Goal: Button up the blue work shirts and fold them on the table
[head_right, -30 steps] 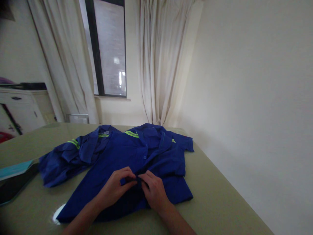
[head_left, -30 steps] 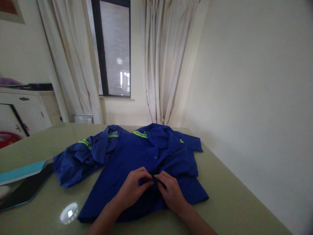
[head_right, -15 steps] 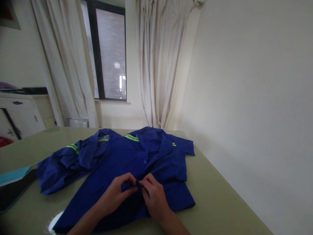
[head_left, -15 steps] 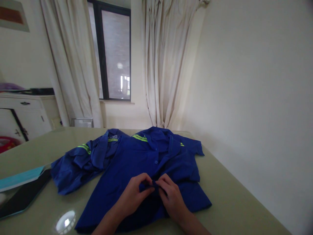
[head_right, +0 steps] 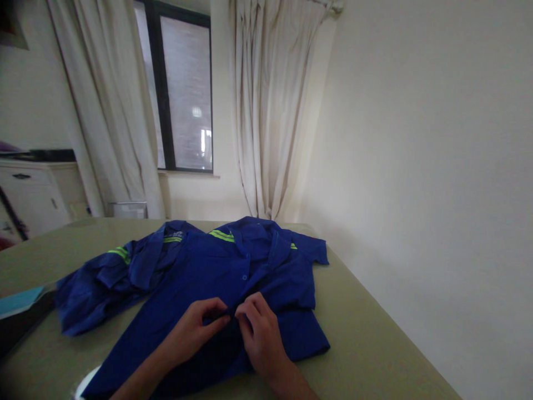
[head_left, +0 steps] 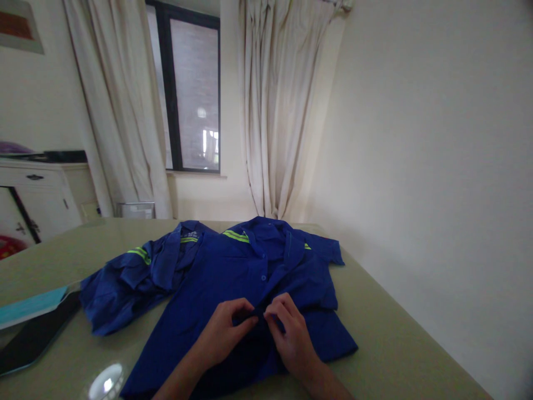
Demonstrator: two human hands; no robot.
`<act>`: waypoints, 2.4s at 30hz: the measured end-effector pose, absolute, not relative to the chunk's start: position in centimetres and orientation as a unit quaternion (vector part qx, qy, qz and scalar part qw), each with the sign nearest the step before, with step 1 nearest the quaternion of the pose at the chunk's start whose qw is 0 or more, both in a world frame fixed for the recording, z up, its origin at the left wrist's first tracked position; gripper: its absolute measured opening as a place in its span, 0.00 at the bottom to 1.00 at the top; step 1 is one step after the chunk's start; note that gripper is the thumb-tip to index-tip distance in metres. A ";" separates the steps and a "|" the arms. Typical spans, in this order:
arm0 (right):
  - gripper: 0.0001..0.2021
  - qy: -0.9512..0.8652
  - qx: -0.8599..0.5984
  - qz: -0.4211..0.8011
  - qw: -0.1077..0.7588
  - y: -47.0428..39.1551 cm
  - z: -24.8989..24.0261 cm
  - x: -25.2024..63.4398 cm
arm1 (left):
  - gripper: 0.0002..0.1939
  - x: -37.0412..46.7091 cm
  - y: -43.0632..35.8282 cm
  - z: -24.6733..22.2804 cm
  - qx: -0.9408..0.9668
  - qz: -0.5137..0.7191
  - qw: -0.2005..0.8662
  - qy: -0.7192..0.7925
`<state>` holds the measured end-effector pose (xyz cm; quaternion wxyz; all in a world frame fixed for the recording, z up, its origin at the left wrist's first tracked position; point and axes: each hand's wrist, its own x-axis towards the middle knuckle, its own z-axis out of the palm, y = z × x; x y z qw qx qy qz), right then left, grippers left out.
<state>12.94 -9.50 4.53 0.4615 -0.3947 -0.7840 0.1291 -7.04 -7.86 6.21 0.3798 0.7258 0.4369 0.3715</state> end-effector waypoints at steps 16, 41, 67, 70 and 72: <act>0.05 -0.723 -0.483 0.141 0.473 -9.7 4.8 12.2 | 0.10 -6.6 -7.6 5.3 0.706 0.419 0.348 0.452; 0.08 -0.698 -0.480 0.237 0.475 -10.2 4.9 11.3 | 0.11 -7.6 -7.3 5.9 0.646 0.401 0.520 0.389; 0.05 -0.706 -0.458 0.316 0.438 -10.0 6.4 11.7 | 0.16 -8.9 -6.9 5.1 0.694 0.349 0.472 0.416; 0.05 -0.707 -0.462 0.312 0.435 -9.9 6.3 11.8 | 0.13 -8.8 -7.1 5.7 0.715 0.340 0.451 0.413; 0.05 -0.711 -0.463 0.304 0.433 -9.7 6.1 11.9 | 0.13 -8.7 -7.0 5.8 0.722 0.333 0.436 0.421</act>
